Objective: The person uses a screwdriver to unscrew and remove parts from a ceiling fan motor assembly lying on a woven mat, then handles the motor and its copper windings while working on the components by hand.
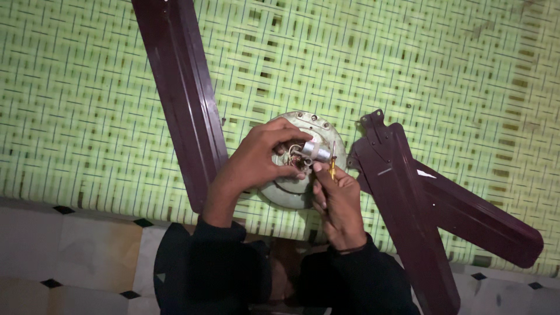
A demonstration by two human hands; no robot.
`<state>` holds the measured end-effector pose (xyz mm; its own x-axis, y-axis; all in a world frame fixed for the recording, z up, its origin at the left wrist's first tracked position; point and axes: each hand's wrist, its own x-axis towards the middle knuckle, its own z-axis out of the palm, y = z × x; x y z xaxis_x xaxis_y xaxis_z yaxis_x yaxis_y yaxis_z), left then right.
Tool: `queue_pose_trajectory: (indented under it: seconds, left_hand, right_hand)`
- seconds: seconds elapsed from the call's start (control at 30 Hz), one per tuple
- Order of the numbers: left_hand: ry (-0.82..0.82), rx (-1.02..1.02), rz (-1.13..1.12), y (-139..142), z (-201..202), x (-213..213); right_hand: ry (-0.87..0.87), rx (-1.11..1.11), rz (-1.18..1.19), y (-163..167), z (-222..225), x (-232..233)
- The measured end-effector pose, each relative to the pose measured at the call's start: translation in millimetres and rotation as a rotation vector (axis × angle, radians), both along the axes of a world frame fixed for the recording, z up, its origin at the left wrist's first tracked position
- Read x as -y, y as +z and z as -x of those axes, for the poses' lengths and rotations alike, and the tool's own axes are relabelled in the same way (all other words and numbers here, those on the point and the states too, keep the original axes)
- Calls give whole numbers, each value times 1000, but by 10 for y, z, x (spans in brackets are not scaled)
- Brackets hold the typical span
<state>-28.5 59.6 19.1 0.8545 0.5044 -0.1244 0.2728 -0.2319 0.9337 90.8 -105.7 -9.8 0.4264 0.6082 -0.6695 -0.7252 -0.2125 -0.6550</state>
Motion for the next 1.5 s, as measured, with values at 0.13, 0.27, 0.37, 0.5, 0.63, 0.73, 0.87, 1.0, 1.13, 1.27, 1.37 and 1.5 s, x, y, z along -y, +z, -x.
queue_pose_trajectory:
  seconds: [0.13, 0.27, 0.37, 0.5, 0.63, 0.73, 0.87, 1.0, 1.13, 1.27, 1.37, 1.5]
  left_hand:
    - [-11, -24, -34, 7, 1, -3]
    - [-10, -18, -44, 10, 5, 5]
    - [-9, 10, -32, 3, 9, 3]
    - [-9, -5, -62, -7, 10, 3]
    - [-9, 16, -9, -4, -1, -4]
    - [-10, -22, -20, 8, -14, 4]
    - [2, -86, -24, 18, -37, 12]
    - [-2, -30, -24, 18, -4, 6]
    - [-9, 7, -45, 1, 6, -2]
    - [-8, 15, -21, -7, -2, 1]
    - [-8, -12, -30, -5, 1, 4]
    - [-12, -13, -32, -6, 5, -2]
  right_hand:
    - [52, 35, 47, -4, -31, 20]
    - [36, 16, 33, -3, -31, 22]
    - [36, 17, 12, 0, -21, 18]
    - [25, 3, 6, -3, -21, 29]
    - [60, 14, 31, -23, -59, 17]
    - [57, 28, 63, -33, -68, 16]
    - [48, 49, 62, -38, -49, 28]
    - [40, 43, 83, -40, -55, 34]
    - [55, 30, 63, -24, -62, 25]
    - [42, 24, 48, -6, -45, 12]
    - [38, 20, 38, -1, -40, 15]
    - [42, 22, 56, -2, -54, 28]
